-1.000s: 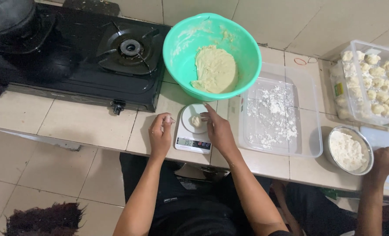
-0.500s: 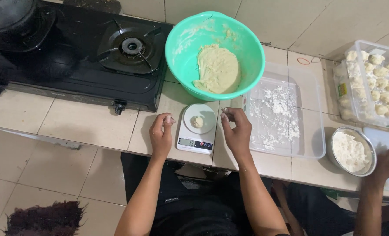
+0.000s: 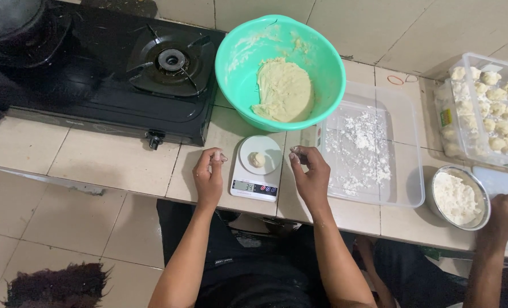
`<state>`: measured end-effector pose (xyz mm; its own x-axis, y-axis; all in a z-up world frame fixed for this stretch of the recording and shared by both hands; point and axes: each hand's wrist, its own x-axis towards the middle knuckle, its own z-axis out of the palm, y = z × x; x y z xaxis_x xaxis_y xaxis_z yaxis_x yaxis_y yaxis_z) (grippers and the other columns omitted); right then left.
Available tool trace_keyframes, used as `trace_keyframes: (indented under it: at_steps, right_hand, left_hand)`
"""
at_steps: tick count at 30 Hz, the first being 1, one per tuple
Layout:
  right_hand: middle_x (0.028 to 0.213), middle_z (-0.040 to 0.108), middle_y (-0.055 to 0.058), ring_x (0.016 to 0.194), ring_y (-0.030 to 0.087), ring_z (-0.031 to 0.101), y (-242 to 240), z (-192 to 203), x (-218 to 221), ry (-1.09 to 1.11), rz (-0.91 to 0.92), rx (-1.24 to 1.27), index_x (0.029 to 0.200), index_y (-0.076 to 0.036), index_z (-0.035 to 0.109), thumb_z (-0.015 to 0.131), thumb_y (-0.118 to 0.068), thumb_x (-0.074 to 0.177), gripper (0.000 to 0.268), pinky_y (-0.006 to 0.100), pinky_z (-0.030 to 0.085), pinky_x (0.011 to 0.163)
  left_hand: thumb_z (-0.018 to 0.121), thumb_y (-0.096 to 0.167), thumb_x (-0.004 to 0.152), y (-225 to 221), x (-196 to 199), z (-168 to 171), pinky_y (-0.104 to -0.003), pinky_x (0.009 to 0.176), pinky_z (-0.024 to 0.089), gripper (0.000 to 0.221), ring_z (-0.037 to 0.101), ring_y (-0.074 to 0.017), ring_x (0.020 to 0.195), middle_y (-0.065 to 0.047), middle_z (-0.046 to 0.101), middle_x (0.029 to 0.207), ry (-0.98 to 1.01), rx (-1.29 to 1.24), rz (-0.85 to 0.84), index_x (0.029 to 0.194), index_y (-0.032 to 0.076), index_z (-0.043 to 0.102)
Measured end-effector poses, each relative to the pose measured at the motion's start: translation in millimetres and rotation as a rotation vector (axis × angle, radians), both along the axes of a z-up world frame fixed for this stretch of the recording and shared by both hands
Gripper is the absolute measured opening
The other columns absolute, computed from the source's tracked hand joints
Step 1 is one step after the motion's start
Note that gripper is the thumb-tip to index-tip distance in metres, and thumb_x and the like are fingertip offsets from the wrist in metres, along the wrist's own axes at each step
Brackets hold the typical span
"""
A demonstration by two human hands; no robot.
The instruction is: Weighing small portions of dough on a digital scale and rolling them into uniform balls.
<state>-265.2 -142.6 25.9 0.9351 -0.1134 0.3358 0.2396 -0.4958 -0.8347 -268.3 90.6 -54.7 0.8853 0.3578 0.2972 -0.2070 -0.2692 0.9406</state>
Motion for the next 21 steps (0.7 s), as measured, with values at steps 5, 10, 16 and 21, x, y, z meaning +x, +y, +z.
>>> trace_keyframes:
  at_steps: [5,10,16,21]
  right_hand:
    - [0.092,0.071,0.02,0.093,0.039,0.074,-1,-6,0,-0.016,-0.001,-0.011,0.104,0.002,0.071,0.071,-0.003,0.097,0.009,0.048,0.062,0.078]
    - [0.092,0.072,0.02,0.092,0.038,0.074,-1,-6,-2,-0.013,-0.004,0.005,0.104,0.002,0.072,0.071,-0.002,0.097,0.008,0.048,0.062,0.078]
    - [0.092,0.072,0.02,0.09,0.039,0.074,0,-8,-2,-0.009,0.019,0.001,0.104,0.002,0.072,0.072,-0.002,0.096,0.009,0.048,0.061,0.078]
    - [0.1,0.073,0.017,0.093,0.037,0.074,15,-18,1,0.04,0.2,-0.187,0.11,-0.004,0.074,0.079,-0.005,0.087,0.023,0.048,0.064,0.079]
  left_hand:
    - [0.049,0.026,0.108,0,0,0,-0.041,0.079,0.053,0.025,0.069,-0.0248,0.083,-0.009,0.071,0.082,-0.008,0.006,-0.006,0.105,0.009,0.068]
    - [0.047,0.028,0.109,-1,-1,4,-0.039,0.08,0.053,0.026,0.069,-0.0232,0.084,-0.007,0.071,0.083,-0.005,0.022,-0.005,0.105,0.011,0.067]
    - [0.049,0.025,0.108,0,-1,-2,-0.039,0.079,0.053,0.024,0.067,-0.0227,0.083,-0.006,0.071,0.084,-0.005,0.038,-0.012,0.105,0.01,0.067]
    - [0.058,0.022,0.104,0,3,2,-0.037,0.081,0.052,0.014,0.066,-0.0231,0.086,-0.002,0.069,0.086,-0.07,0.269,-0.045,0.105,0.014,0.069]
